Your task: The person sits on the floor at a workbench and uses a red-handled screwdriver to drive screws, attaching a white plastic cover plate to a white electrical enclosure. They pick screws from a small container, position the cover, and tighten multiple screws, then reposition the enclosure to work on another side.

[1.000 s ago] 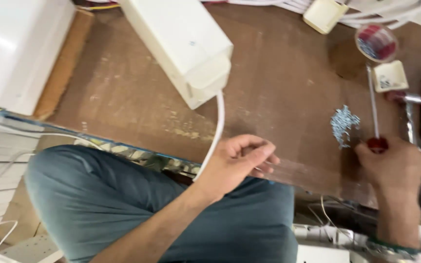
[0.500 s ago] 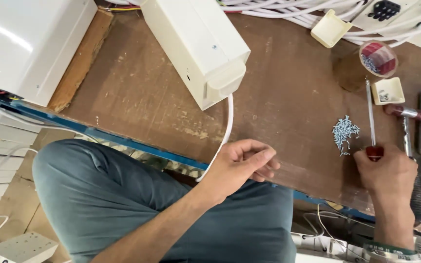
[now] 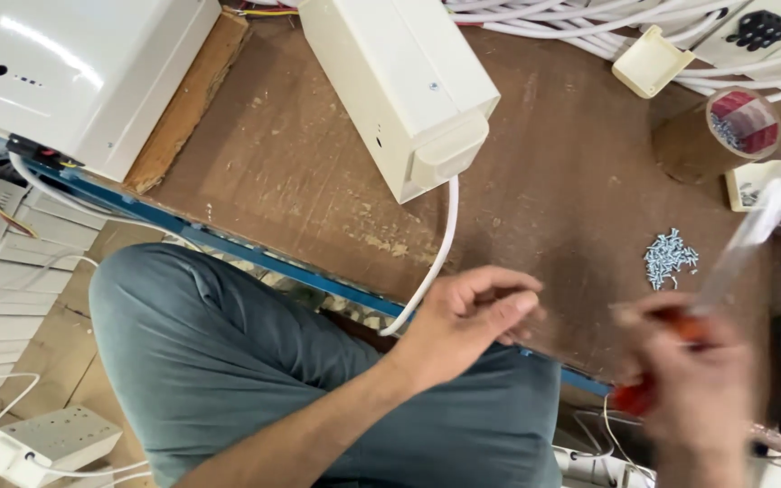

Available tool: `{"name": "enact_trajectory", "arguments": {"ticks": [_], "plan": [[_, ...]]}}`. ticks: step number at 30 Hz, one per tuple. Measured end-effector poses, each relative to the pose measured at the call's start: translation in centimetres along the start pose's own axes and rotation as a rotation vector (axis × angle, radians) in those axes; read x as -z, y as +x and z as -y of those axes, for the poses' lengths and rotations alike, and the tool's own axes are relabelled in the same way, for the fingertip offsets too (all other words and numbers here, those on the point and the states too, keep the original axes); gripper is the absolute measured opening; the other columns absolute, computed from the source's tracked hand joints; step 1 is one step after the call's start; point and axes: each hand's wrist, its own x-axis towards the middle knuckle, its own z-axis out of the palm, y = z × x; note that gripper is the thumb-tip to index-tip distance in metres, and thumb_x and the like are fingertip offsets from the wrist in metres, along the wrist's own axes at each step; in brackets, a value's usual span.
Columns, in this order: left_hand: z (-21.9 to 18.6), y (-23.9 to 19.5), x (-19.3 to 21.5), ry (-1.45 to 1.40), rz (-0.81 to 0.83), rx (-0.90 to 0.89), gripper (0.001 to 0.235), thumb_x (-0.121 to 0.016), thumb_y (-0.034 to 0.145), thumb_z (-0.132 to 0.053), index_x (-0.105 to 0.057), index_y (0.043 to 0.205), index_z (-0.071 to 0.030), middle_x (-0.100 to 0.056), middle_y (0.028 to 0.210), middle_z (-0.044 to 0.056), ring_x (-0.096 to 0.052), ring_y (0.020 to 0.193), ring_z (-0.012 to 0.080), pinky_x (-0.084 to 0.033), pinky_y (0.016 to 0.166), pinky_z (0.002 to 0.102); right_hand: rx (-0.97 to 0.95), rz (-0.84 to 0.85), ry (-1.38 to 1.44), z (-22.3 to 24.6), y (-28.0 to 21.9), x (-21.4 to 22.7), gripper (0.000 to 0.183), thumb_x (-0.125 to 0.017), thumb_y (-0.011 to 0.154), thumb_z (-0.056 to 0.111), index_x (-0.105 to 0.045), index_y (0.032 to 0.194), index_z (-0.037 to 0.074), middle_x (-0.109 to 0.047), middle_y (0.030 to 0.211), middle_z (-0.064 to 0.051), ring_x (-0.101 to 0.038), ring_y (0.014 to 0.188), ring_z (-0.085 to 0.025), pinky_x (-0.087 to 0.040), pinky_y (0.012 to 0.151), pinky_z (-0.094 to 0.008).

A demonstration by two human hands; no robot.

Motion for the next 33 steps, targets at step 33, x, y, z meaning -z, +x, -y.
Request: {"name": "enact_trajectory", "arguments": {"ticks": [33], "plan": [[-5.0,1.4,6.9,-0.237,-0.363,0.008,0.015,-0.064,0.104,-0.019,-0.067,0.104,-0.004,-0.074,0.096,0.007,-0.074,0.088,0.0152,-0.063,0.074,0.028,0.008,0.55,-0.09,-4.1,-8.3,-5.5,0.06,-0.073,0.083,0.001,-0.065,0.14,0.015,-0.079,0.114,-0.005,-0.066,0.062,-0.009,-0.058,0.056,-0.026]]}}
